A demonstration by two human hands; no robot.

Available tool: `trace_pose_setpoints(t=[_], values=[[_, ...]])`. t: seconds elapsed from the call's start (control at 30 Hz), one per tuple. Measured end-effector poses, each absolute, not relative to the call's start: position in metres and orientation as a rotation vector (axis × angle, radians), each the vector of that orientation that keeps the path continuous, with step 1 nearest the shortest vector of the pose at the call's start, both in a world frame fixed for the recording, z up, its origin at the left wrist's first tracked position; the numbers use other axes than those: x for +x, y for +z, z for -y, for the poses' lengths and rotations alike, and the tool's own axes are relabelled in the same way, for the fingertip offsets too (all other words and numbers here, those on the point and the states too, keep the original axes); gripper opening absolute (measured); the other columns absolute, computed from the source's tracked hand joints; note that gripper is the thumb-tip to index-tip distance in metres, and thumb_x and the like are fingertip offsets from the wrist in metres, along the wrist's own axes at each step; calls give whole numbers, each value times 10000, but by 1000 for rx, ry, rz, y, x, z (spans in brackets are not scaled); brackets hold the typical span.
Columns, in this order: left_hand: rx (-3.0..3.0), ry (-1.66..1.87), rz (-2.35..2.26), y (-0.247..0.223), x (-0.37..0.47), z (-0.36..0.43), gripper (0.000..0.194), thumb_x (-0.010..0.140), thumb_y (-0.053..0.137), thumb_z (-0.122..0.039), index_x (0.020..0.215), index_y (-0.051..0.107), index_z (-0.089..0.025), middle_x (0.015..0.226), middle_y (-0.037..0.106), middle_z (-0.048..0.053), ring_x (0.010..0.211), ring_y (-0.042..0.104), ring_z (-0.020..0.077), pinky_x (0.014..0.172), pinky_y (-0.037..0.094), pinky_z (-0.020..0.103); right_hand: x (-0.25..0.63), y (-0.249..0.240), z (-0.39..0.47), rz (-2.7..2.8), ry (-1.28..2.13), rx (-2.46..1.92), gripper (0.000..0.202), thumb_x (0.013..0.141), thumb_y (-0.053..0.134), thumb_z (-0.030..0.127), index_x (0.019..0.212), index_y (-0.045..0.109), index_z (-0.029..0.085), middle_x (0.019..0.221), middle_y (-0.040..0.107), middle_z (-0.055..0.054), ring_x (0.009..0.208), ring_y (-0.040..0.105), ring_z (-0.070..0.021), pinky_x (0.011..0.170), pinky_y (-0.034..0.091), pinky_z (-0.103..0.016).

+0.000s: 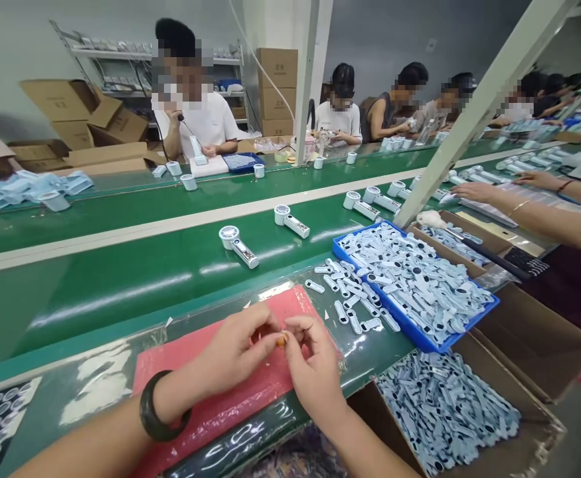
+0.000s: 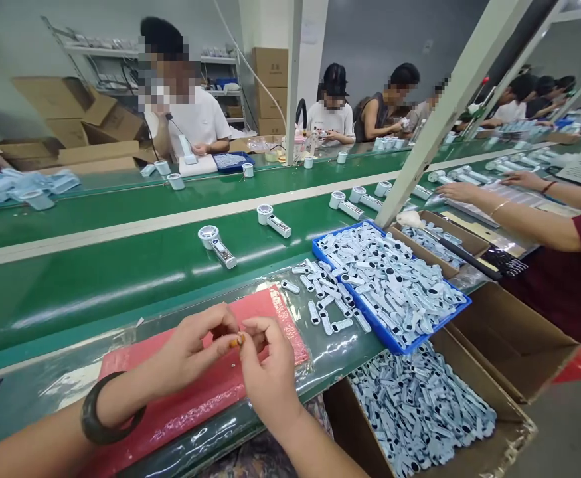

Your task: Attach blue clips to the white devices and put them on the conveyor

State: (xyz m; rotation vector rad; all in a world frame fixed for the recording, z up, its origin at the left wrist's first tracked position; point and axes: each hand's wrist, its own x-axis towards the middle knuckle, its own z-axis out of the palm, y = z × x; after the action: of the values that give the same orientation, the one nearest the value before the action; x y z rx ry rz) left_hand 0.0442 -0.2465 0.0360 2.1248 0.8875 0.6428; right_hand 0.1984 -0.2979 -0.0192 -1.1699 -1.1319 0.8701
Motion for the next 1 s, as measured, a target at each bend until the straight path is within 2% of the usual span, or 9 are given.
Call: trace_pose_setpoints(t=[0.1,0.3,0.4,0.5,0.57,0.67,0.77,0.9,1.0], values=[[2090,671,-899,37,37,252,249,1020,436,-294,851,583,-185,801,606,11,711,538,128,656,440,266,195,-16,309,1153,926,-1146,119,927,585,277,1000,645,205,842,647,-18,722,591,-137,659,500,-250],[1734,822,-858,32,29,274,258,1012,493,-377,857,573,-187,732,582,-13,632,572,114,626,498,257,191,-20,333,991,1075,-1118,236,886,634,378,1017,653,183,872,656,-34,757,579,-148,706,494,-264],[1798,779,-776,17,27,287,237,1000,475,-331,1091,651,-202,906,682,38,751,645,145,716,553,297,192,-26,350,975,1057,-1095,263,885,635,402,1031,656,184,874,659,-35,748,569,-154,689,483,-267],[1928,748,-829,2,24,289,344,957,496,-329,1249,653,-235,1195,704,85,1052,670,205,934,552,369,199,-34,366,947,976,-1129,272,886,630,412,1029,665,183,879,655,-38,752,563,-160,690,477,-271],[1962,759,-966,-5,23,283,321,908,556,-401,1139,699,-229,1238,698,85,1124,652,237,976,541,382,207,-38,376,916,903,-1167,271,892,623,405,1040,666,182,871,645,-37,744,556,-161,684,471,-269],[1995,795,-1081,-9,19,272,353,840,592,-534,834,712,-202,1003,743,86,966,677,261,883,567,390,215,-41,387,894,791,-1196,251,895,608,395,1021,666,187,811,627,-25,714,550,-167,649,464,-266],[1998,821,-1064,-18,15,266,420,798,597,-606,764,726,-208,875,756,79,874,698,282,852,581,418,207,-50,397,917,677,-1199,183,858,626,363,915,681,198,776,631,-23,726,575,-183,656,483,-273],[1895,998,-1116,-48,9,250,436,795,578,-592,963,771,-239,1077,775,68,1048,710,310,998,556,462,182,-84,400,1004,591,-1261,108,825,583,237,855,686,220,792,650,-24,755,611,-194,712,502,-288],[2009,981,-1082,-63,4,233,394,800,561,-527,1001,774,-264,1115,777,46,1091,712,303,1009,566,445,171,-113,403,1104,557,-1307,207,751,554,106,844,696,225,864,671,-31,820,641,-199,761,498,-289]])
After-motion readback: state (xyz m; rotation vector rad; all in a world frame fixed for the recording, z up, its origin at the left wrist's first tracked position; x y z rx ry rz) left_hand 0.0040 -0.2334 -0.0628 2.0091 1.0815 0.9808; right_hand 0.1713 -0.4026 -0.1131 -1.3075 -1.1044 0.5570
